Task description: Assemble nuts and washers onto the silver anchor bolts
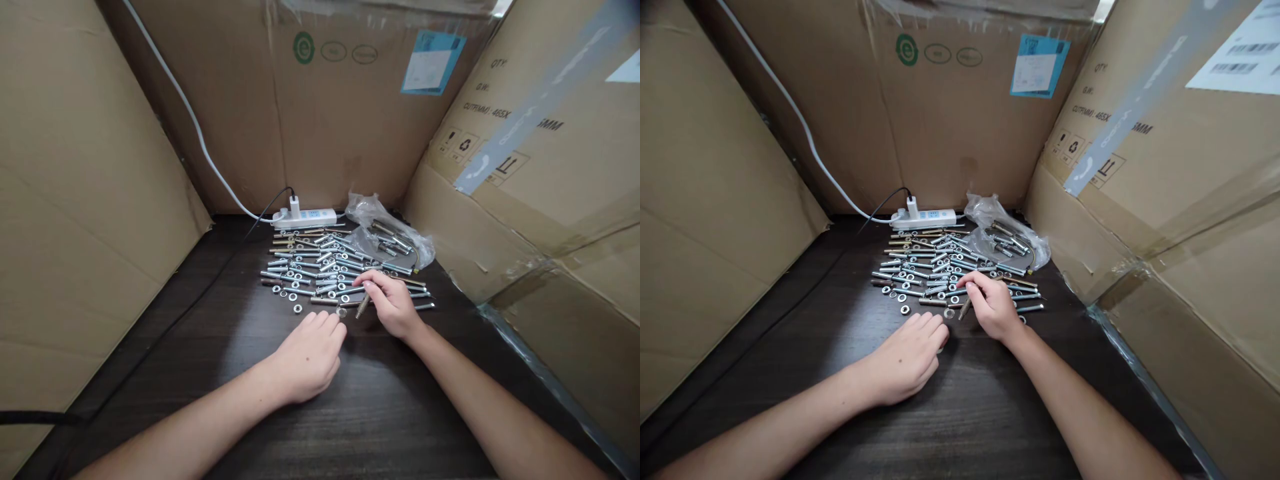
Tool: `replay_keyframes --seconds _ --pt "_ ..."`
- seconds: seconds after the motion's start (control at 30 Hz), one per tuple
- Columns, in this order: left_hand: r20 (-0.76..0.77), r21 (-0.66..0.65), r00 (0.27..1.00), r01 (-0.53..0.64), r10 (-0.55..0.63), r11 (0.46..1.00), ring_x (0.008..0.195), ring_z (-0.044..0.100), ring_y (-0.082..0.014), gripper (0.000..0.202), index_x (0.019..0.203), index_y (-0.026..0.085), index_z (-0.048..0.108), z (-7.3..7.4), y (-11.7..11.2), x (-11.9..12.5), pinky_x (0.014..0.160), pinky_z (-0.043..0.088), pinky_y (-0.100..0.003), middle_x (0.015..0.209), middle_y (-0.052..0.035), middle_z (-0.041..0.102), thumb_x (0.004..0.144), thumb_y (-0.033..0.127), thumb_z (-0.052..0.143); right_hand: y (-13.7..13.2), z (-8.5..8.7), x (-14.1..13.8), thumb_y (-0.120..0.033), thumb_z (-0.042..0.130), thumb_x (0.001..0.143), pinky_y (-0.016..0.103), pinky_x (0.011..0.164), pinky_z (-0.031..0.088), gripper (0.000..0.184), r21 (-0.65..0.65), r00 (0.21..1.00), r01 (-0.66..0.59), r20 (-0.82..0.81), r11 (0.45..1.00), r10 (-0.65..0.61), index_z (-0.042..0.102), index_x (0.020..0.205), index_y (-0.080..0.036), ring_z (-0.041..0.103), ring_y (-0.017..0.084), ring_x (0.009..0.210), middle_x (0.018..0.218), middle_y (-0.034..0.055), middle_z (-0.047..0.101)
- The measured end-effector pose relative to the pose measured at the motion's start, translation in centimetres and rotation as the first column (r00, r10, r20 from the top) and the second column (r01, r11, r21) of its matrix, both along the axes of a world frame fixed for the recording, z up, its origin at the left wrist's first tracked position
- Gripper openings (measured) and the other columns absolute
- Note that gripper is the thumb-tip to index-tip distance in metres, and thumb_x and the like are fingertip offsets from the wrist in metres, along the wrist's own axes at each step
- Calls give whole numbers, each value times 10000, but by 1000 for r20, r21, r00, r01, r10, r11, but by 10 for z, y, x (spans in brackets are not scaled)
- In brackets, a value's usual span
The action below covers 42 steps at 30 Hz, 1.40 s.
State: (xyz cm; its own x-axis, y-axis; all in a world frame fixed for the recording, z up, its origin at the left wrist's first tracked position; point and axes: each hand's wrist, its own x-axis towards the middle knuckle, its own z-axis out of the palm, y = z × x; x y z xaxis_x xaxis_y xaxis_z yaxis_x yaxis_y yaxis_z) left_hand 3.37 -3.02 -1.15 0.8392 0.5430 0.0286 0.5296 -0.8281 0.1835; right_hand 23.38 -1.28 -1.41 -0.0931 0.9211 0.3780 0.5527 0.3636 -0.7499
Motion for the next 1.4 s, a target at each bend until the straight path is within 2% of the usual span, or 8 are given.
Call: replay_keyframes --seconds 0.27,0.5,0.77,0.9,1.03,1.13,1.23,1.4 --pt "-5 38 1000 -13 13 999 808 434 -225 76 850 161 489 -1 -2 2 723 361 -359 921 -88 515 819 166 420 0 0 1 -277 386 903 241 523 319 270 -2 1000 1 23 1000 -1 631 888 -164 443 131 530 565 -13 479" --pt "-24 85 999 -37 39 996 827 431 -232 91 857 151 499 -6 -2 6 734 356 -366 940 -97 512 814 203 438 -2 0 -2 -271 391 906 239 525 310 260 1 1000 -19 12 1000 19 627 884 -164 396 118 500 540 -32 428" --pt "-14 89 998 -58 59 994 848 447 -241 104 859 144 514 -5 -1 8 740 363 -374 943 -100 521 792 205 461 -2 1 -2 -279 384 905 241 529 316 264 -4 999 -25 26 1000 25 624 880 -171 411 119 500 557 -26 460" --pt "-6 78 1000 -29 29 997 845 458 -234 84 835 150 513 -5 1 8 749 366 -369 923 -90 532 776 199 479 -2 0 -2 -271 385 906 246 532 314 259 -1 999 -37 25 999 37 624 884 -173 406 119 502 559 -25 458" --pt "5 30 999 47 -48 998 814 467 -212 29 753 171 484 -4 2 6 730 365 -347 836 -58 530 782 176 477 -2 -1 -1 -273 389 906 251 524 300 258 -21 999 -40 9 999 40 626 885 -174 391 120 501 558 -26 442" --pt "68 1 996 61 -61 998 791 461 -190 48 752 179 459 1 6 4 716 367 -323 825 -38 521 765 134 469 -2 -2 -3 -287 394 906 252 517 287 260 -55 998 -44 -46 998 42 626 879 -174 374 119 500 547 -31 411" --pt "193 -24 981 21 -16 999 785 456 -174 89 787 179 456 6 10 1 727 375 -306 840 -32 518 758 96 440 -3 -6 -7 -319 404 905 245 486 260 261 -133 982 -74 -183 988 48 619 875 -174 329 110 482 529 -41 359" --pt "374 -61 927 8 15 998 840 471 -171 127 872 175 479 6 14 -5 787 404 -303 922 -53 523 841 99 382 -5 -8 -17 -390 436 881 222 439 241 265 -312 902 -170 -431 935 20 598 881 -180 308 100 467 533 -50 332"
